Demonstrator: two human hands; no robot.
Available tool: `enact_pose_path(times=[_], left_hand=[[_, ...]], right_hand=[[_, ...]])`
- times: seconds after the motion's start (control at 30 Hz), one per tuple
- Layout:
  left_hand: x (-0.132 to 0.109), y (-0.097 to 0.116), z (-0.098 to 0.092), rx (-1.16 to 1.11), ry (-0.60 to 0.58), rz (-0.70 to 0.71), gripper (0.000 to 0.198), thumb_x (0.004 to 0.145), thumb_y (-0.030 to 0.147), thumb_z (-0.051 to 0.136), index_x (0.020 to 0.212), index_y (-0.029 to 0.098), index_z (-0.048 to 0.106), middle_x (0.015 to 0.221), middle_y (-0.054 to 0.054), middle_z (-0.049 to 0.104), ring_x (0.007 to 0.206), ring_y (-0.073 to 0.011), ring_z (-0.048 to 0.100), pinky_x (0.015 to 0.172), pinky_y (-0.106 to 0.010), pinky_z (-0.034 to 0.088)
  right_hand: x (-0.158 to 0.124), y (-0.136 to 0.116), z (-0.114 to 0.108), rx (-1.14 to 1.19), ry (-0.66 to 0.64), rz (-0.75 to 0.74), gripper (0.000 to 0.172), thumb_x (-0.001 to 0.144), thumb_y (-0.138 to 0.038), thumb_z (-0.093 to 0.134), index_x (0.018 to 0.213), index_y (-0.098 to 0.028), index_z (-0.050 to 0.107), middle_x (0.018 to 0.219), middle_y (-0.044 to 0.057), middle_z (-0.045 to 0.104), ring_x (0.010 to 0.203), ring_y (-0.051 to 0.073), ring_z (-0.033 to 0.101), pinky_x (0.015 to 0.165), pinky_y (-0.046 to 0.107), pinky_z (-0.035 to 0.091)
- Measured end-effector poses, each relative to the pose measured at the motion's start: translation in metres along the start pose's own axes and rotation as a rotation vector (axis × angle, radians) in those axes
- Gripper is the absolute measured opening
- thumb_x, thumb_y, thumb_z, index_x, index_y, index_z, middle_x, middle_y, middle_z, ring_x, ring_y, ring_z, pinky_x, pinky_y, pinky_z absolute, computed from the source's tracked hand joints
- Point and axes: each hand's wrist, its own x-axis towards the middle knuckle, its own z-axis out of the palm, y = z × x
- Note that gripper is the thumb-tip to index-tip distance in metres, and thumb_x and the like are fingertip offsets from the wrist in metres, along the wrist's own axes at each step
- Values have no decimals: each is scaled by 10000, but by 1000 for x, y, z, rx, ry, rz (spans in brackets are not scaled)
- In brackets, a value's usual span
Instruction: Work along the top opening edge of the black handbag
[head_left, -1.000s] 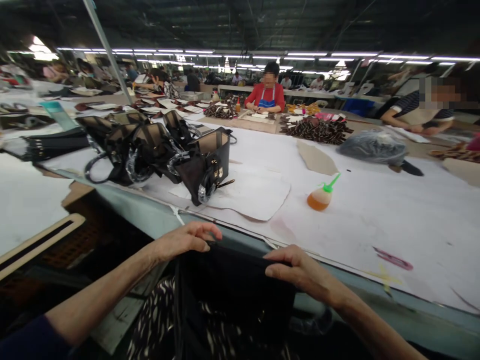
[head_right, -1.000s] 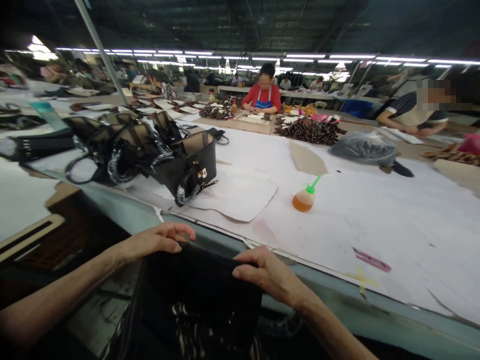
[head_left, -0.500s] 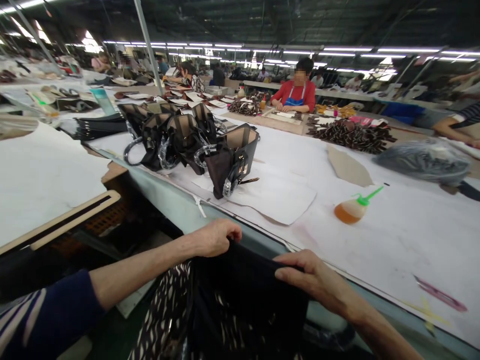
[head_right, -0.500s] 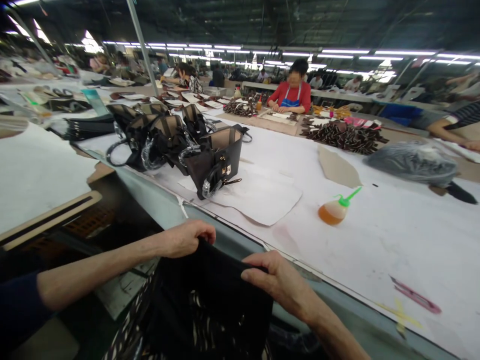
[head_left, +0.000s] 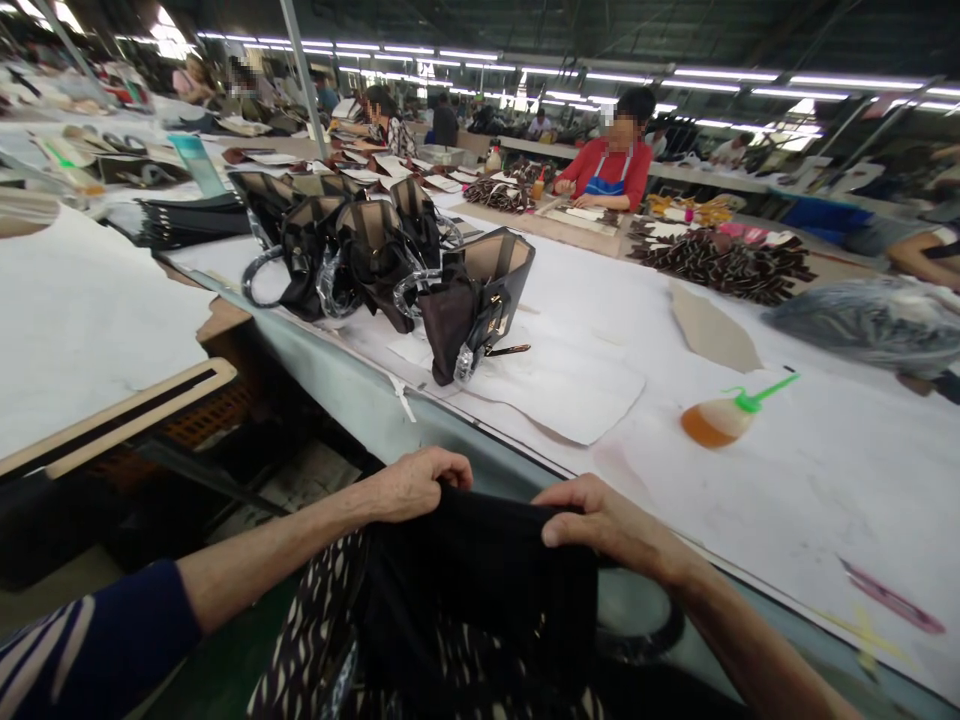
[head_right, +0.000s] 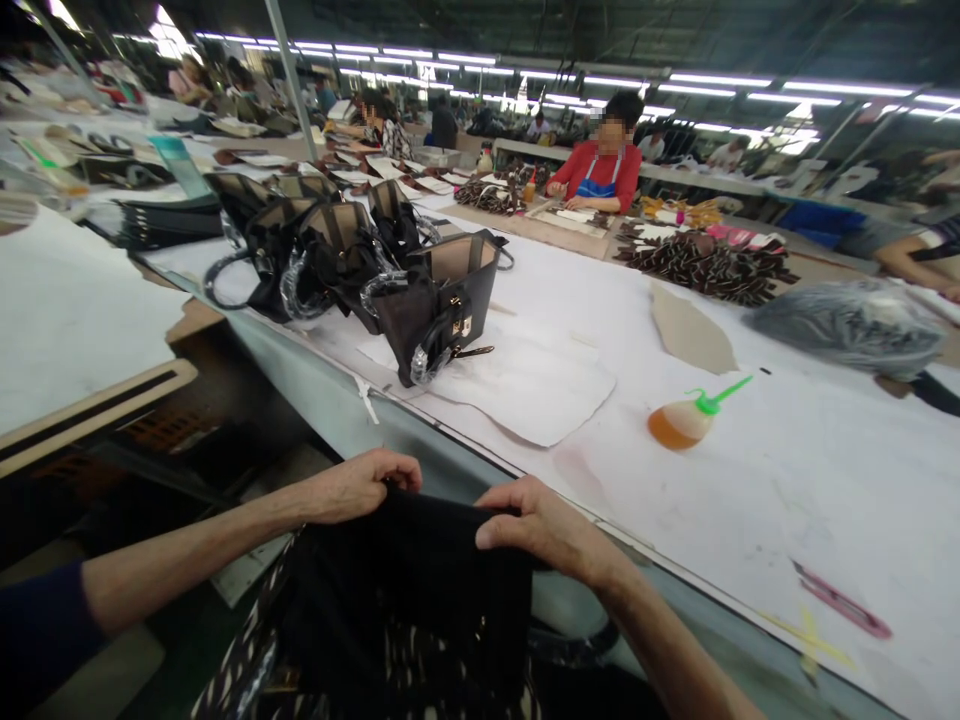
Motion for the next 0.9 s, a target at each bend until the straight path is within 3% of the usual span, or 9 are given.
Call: enact_pose_path(times=[0.2, 0.4, 0.9], left_hand=[[-3, -1, 4, -2, 50, -15, 298, 561, 115, 422, 793, 169, 602, 681, 12, 571, 655, -148, 500, 547, -219, 324], [-3, 11, 8, 59, 112, -32, 296, 549, 91, 415, 771, 177, 590, 669, 10, 561, 644, -150, 490, 555, -221, 323], [-5, 41, 19, 277, 98, 32, 286, 556, 68, 420, 736, 198, 600, 725, -6, 594, 666, -156, 497, 565, -224, 326]], right_hand=[[2, -2, -2, -69, 69, 0, 302, 717, -405, 605, 899, -167, 645, 657, -18, 544, 564, 99, 417, 496, 203, 292], [-11, -19, 6, -235, 95, 62, 395, 831, -487, 430, 597, -168, 432, 539, -47, 317, 506, 82, 273, 460, 229, 190], [-26, -3, 11, -152, 174, 124, 345, 792, -412, 452, 549, -182, 367, 502, -57, 289, 463, 76, 224, 441, 250, 150]])
